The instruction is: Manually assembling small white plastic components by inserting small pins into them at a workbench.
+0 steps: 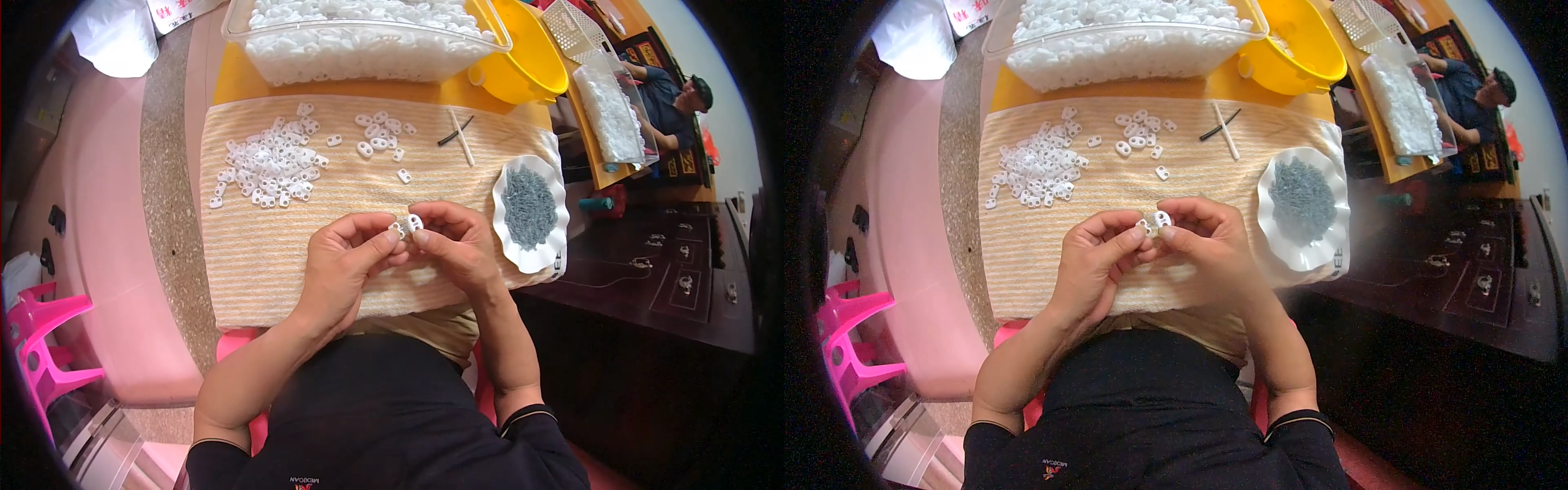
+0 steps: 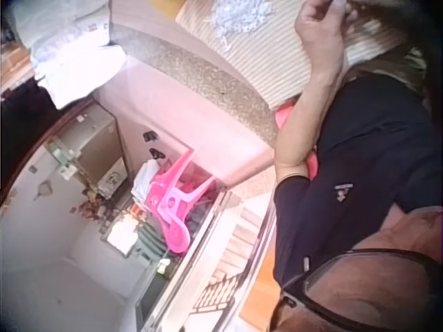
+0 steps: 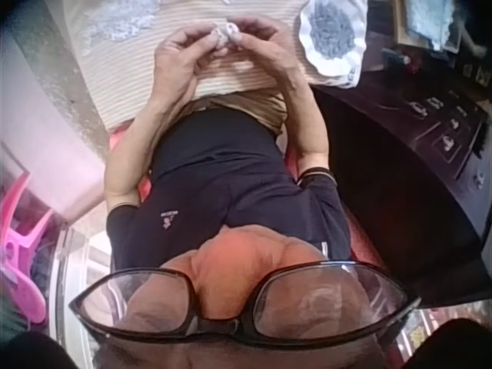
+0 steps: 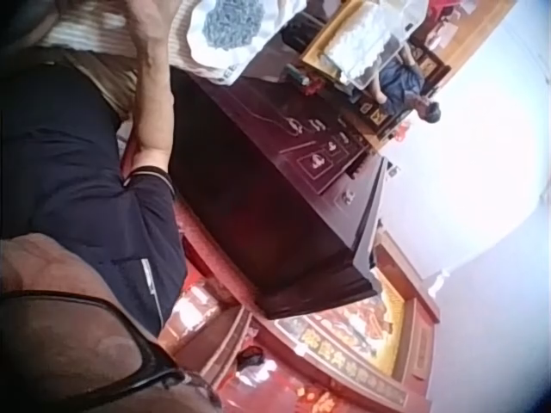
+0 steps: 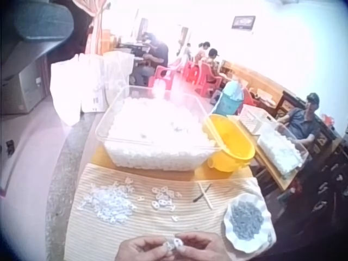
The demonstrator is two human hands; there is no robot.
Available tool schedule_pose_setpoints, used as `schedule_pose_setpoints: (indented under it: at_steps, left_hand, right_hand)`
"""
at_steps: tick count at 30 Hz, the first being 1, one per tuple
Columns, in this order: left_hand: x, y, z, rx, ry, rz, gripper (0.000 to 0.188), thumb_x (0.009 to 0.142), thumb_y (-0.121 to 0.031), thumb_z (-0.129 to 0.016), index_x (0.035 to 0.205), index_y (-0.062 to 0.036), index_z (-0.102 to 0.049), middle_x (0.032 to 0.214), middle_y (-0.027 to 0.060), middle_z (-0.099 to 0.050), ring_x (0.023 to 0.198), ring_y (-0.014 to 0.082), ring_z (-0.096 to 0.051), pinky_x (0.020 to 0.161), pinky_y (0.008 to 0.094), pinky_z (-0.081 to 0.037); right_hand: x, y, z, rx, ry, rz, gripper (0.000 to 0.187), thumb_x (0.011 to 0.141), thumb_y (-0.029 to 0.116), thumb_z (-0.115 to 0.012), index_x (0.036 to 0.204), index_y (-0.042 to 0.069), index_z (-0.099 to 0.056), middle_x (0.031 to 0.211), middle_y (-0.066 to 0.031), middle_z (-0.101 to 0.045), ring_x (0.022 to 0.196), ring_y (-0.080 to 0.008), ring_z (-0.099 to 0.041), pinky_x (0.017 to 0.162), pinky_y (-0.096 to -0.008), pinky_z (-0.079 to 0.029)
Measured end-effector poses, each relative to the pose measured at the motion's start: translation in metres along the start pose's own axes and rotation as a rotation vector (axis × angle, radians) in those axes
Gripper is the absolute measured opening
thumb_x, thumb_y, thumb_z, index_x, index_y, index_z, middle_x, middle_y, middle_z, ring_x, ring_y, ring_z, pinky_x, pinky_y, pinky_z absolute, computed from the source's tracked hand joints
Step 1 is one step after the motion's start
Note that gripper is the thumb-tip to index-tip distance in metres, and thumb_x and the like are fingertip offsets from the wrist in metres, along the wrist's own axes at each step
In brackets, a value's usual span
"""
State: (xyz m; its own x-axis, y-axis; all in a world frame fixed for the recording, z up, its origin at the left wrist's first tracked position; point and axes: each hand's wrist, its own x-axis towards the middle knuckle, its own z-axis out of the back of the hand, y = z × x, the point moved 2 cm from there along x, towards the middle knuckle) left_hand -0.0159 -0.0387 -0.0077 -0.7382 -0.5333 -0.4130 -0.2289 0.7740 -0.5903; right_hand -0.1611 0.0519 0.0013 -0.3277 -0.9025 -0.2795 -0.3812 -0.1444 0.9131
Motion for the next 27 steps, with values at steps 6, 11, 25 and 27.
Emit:
schedule_pose_setpoints:
  at_steps: [6,11,25,27]
  left_hand:
    - [0.0001,-0.0027,-0.0007,0.011,0.030,0.030,0.017,0.087,-0.002,-0.064,0.103,0.0034,-0.061,0.091,0.0108,-0.065,0.079,0.0154,-0.065,0.074,0.0283,-0.057]
    - [0.0007,-0.0030,-0.0014,0.014,0.027,0.046,0.018,0.087,-0.003,-0.064,0.103,0.0034,-0.061,0.091,0.0108,-0.066,0.078,0.0152,-0.065,0.074,0.0278,-0.056]
    - [0.0007,-0.0030,-0.0007,0.059,0.020,0.095,0.019,0.087,-0.004,-0.065,0.104,0.0037,-0.062,0.093,0.0119,-0.067,0.078,0.0152,-0.065,0.073,0.0269,-0.056]
    - [0.0006,-0.0028,-0.0005,0.061,0.019,0.099,0.019,0.087,-0.004,-0.064,0.104,0.0036,-0.062,0.094,0.0117,-0.067,0.079,0.0147,-0.065,0.074,0.0268,-0.056]
  right_hand:
    - [0.0001,-0.0002,0.0032,-0.032,-0.013,0.013,0.031,0.086,0.000,-0.064,0.116,-0.004,-0.059,0.097,-0.0084,-0.066,0.085,-0.0126,-0.063,0.075,-0.0252,-0.053]
    - [-0.0002,0.0010,0.0040,-0.047,-0.018,0.019,0.031,0.086,0.000,-0.064,0.116,-0.004,-0.059,0.096,-0.0078,-0.066,0.084,-0.0122,-0.063,0.075,-0.0246,-0.052]
    - [-0.0011,0.0022,0.0078,-0.135,0.008,0.018,0.031,0.085,-0.002,-0.063,0.116,-0.005,-0.059,0.098,-0.0101,-0.066,0.085,-0.0161,-0.065,0.079,-0.0279,-0.053]
    - [-0.0015,0.0046,0.0051,-0.139,0.030,0.023,0.031,0.085,-0.002,-0.064,0.116,-0.005,-0.059,0.100,-0.0089,-0.066,0.089,-0.0148,-0.064,0.082,-0.0272,-0.051]
